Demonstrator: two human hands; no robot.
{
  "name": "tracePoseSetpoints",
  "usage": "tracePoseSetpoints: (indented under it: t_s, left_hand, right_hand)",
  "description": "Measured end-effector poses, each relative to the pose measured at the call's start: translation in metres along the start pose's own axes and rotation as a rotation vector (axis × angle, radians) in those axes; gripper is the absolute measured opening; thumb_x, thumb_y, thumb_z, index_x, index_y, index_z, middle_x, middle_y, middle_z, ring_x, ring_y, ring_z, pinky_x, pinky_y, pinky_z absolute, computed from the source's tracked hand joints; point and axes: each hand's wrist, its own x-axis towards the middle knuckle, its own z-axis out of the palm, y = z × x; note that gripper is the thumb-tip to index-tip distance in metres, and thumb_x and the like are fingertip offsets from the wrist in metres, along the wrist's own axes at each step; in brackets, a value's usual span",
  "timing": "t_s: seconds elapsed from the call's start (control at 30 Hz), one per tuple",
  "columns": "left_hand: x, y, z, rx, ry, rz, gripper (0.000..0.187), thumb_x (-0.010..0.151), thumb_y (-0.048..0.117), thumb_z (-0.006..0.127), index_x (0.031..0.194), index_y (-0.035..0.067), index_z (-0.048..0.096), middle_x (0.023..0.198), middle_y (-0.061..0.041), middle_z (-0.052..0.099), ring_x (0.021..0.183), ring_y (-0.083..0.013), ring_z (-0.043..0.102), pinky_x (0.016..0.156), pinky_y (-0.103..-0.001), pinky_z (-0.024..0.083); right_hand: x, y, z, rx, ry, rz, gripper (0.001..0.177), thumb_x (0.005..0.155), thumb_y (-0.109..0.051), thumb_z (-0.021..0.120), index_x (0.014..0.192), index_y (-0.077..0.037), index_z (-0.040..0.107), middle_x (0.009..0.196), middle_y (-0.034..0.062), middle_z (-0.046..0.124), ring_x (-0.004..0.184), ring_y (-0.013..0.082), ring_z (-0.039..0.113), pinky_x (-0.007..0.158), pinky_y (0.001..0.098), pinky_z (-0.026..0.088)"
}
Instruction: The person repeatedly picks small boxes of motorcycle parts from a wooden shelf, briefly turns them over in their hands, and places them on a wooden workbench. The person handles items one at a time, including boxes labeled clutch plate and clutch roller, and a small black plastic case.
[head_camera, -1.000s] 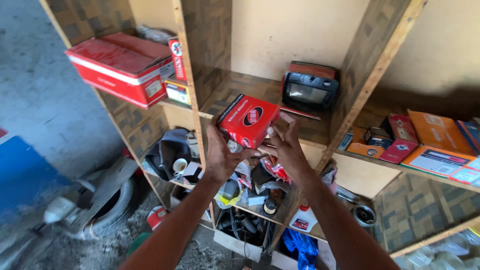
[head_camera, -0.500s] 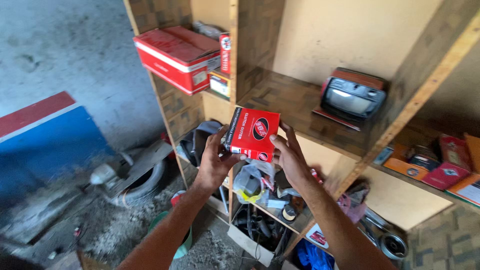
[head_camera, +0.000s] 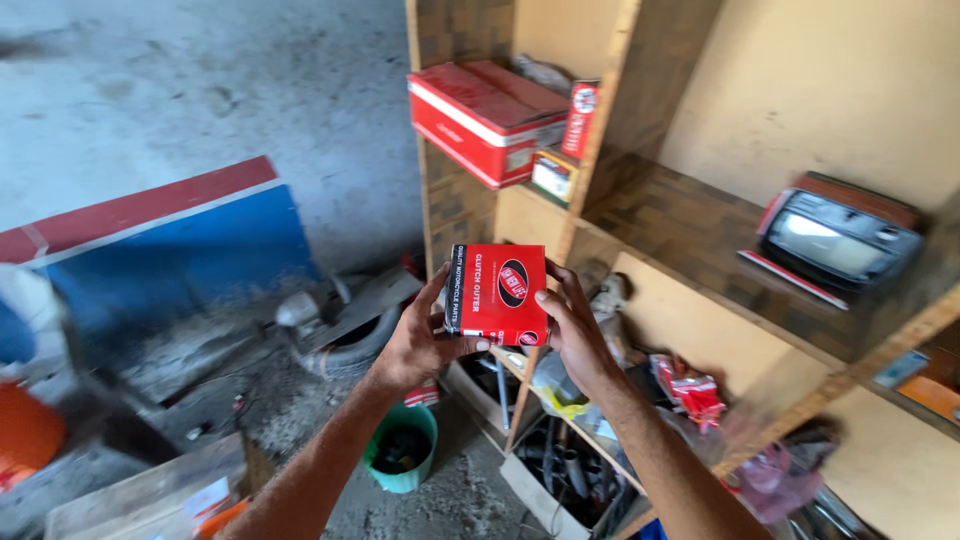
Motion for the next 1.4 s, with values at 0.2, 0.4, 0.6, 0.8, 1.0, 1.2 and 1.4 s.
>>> tracePoseSetpoints:
  t_s: [0.2, 0.4, 0.6, 0.8, 1.0, 1.2, 1.4]
  left_hand:
    - [-0.060, 0.003, -0.052, -0.033, 0.097, 0.077, 0.119, 0.073, 0.000, 0.082, 0.167, 0.011, 0.009, 0.119, -0.014, 0.075, 0.109, -0.0198, 0.072, 0.095, -0.040, 0.061]
    - [-0.126, 0.002, -0.104, 0.098, 0.241, 0.058, 0.118, 0.075, -0.001, 0.085, 0.166, 0.012, 0.010, 0.120, -0.015, 0.073, 0.110, -0.0186, 0.070, 0.096, -0.040, 0.060]
    - [-0.189, -0.010, -0.148, 0.172, 0.317, 0.133, 0.121, 0.075, 0.005, 0.087, 0.166, 0.013, 0.008, 0.119, -0.015, 0.073, 0.111, -0.0174, 0.069, 0.097, -0.039, 0.059]
    - [-0.259, -0.012, -0.187, 0.246, 0.405, 0.167, 0.119, 0.078, 0.006, 0.086, 0.166, 0.011, 0.006, 0.125, -0.013, 0.074, 0.115, -0.0164, 0.071, 0.102, -0.039, 0.057]
    - [-0.334, -0.009, -0.220, 0.342, 0.526, 0.071, 0.123, 0.074, 0.005, 0.089, 0.165, 0.011, 0.006, 0.115, -0.013, 0.078, 0.109, -0.0151, 0.072, 0.099, -0.037, 0.055]
    - [-0.398, -0.021, -0.243, 0.337, 0.594, 0.117, 0.122, 0.076, 0.004, 0.088, 0.165, 0.009, 0.004, 0.114, -0.012, 0.078, 0.105, -0.0150, 0.073, 0.095, -0.034, 0.058]
    - [-0.447, -0.030, -0.254, 0.270, 0.644, 0.044, 0.118, 0.077, 0.002, 0.085, 0.165, 0.008, 0.008, 0.121, -0.011, 0.075, 0.114, -0.0155, 0.071, 0.100, -0.034, 0.058]
  right_hand:
    - [-0.002, 0.025, 0.069, 0.032, -0.114, 0.011, 0.066, 0.100, -0.033, 0.055, 0.160, -0.019, 0.032, 0.145, 0.0122, 0.054, 0.131, 0.0236, 0.059, 0.099, 0.0438, 0.059]
    - [-0.017, 0.026, 0.143, -0.073, -0.277, 0.081, 0.074, 0.099, -0.037, 0.054, 0.164, -0.023, 0.022, 0.163, 0.0028, 0.039, 0.138, 0.0168, 0.051, 0.100, 0.0429, 0.055]
    - [-0.043, 0.034, 0.208, -0.039, -0.423, 0.059, 0.075, 0.101, -0.039, 0.056, 0.166, -0.021, 0.021, 0.166, 0.0027, 0.039, 0.144, 0.0150, 0.046, 0.107, 0.0400, 0.050]
    - [-0.066, 0.053, 0.271, -0.077, -0.411, 0.168, 0.066, 0.096, -0.033, 0.060, 0.156, -0.018, 0.037, 0.147, 0.0077, 0.055, 0.127, 0.0196, 0.060, 0.093, 0.0419, 0.058]
    - [-0.092, 0.070, 0.336, -0.024, -0.556, 0.117, 0.053, 0.099, -0.031, 0.062, 0.146, -0.013, 0.044, 0.140, 0.0088, 0.061, 0.124, 0.0164, 0.062, 0.095, 0.0375, 0.058]
    - [-0.123, 0.087, 0.393, -0.049, -0.659, 0.186, 0.063, 0.094, -0.030, 0.066, 0.149, -0.015, 0.038, 0.143, 0.0066, 0.058, 0.127, 0.0184, 0.060, 0.098, 0.0397, 0.057]
    - [-0.150, 0.103, 0.429, -0.061, -0.764, 0.235, 0.078, 0.095, -0.029, 0.066, 0.159, -0.016, 0.023, 0.152, 0.0123, 0.049, 0.135, 0.0215, 0.055, 0.106, 0.0417, 0.056]
